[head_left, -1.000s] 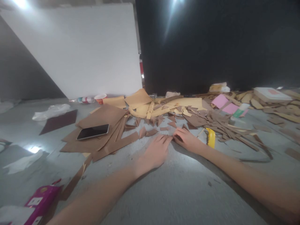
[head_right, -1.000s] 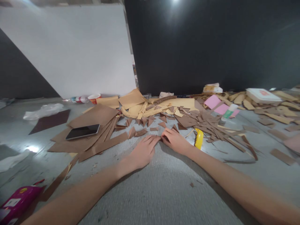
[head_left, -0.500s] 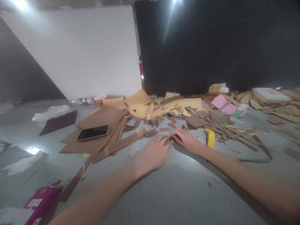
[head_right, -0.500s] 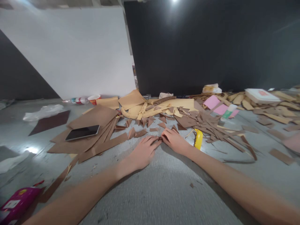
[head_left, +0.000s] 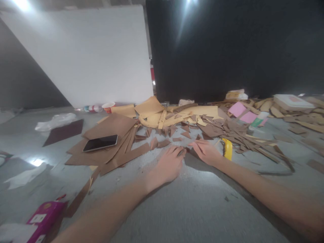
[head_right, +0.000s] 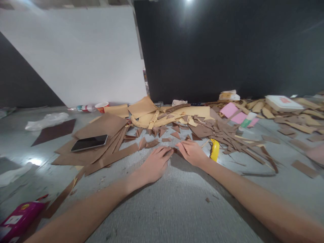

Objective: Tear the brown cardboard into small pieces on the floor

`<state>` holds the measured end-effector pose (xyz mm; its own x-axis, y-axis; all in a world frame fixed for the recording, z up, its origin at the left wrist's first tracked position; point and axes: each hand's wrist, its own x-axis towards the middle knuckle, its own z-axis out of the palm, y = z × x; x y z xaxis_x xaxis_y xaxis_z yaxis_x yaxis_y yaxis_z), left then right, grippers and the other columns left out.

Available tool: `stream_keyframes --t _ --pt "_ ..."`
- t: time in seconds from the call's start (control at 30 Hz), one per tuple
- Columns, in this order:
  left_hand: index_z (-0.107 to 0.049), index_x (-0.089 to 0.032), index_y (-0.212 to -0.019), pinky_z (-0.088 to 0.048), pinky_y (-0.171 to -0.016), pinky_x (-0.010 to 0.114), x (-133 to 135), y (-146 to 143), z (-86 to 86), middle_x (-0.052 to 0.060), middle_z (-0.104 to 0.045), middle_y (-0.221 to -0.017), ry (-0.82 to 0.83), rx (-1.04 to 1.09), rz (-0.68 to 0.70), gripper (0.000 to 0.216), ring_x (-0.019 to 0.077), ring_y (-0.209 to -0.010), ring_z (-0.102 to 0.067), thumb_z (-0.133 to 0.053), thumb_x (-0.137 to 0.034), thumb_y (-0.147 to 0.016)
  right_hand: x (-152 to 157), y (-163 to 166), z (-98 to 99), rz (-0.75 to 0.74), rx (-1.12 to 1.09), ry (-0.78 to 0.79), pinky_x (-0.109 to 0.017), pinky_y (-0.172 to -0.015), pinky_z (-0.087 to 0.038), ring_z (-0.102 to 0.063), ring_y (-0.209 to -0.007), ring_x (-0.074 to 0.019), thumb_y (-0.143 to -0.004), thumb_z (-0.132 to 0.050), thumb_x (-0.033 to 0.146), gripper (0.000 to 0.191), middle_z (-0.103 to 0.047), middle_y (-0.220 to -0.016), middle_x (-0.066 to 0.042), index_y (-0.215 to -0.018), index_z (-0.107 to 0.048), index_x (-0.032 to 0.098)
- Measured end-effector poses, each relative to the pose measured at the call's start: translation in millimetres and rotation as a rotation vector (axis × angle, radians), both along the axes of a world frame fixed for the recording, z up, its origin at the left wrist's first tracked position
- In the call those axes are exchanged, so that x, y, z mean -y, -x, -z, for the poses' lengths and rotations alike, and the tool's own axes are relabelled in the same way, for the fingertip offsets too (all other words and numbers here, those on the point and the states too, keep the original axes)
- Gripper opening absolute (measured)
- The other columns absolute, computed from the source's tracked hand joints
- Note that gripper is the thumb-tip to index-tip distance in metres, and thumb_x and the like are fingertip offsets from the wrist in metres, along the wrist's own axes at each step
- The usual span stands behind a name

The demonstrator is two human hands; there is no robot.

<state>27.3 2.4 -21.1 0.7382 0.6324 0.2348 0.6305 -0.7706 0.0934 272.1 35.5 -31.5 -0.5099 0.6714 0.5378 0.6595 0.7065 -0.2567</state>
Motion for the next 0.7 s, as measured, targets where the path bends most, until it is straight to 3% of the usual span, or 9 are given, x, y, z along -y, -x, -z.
stream_keyframes --t 0.1,0.27,0.53,0.7 --pt "-0.043 -0.014 -0.155 -0.038 -0.120 0.046 0.3 0.7 -0.3 0.015 -0.055 -0.150 0.010 0.009 0.007 0.055 0.0287 -0.141 -0.049 -0.039 -0.014 -0.099 2.3 -1.8 0.3 -0.054 0.025 -0.090 -0.036 -0.070 -0.044 -0.061 -0.065 -0.0185 -0.112 -0.033 0.024 0.048 -0.071 -0.071 -0.005 -0.086 -0.073 0.019" --pt "-0.040 -0.016 -0.156 -0.036 -0.121 0.046 0.9 1.0 -2.2 0.015 -0.054 -0.152 0.024 -0.001 0.012 0.055 0.0285 -0.145 -0.047 -0.037 -0.017 -0.101 2.5 0.1 -1.2 -0.087 0.118 -0.169 -0.036 -0.063 -0.037 -0.046 -0.052 -0.0151 -0.109 -0.039 0.021 0.055 -0.057 -0.053 -0.002 -0.058 -0.061 0.019" --pt "-0.042 -0.014 -0.154 -0.035 -0.123 0.045 -0.7 1.0 1.1 0.015 -0.053 -0.153 0.018 -0.007 0.002 0.054 0.0279 -0.145 -0.047 -0.038 -0.015 -0.100 1.4 0.7 0.7 -0.065 0.224 -0.154 -0.034 -0.067 -0.038 -0.049 -0.055 -0.0158 -0.105 -0.041 0.019 0.048 -0.059 -0.055 -0.002 -0.066 -0.067 0.018" --pt "-0.042 -0.013 -0.154 -0.035 -0.123 0.045 0.0 1.2 0.4 0.015 -0.052 -0.155 0.010 -0.009 0.005 0.053 0.0280 -0.146 -0.045 -0.038 -0.016 -0.101 1.2 0.8 1.5 -0.058 0.234 -0.188 -0.035 -0.066 -0.037 -0.049 -0.055 -0.0167 -0.105 -0.042 0.018 0.049 -0.058 -0.054 -0.003 -0.060 -0.063 0.018"
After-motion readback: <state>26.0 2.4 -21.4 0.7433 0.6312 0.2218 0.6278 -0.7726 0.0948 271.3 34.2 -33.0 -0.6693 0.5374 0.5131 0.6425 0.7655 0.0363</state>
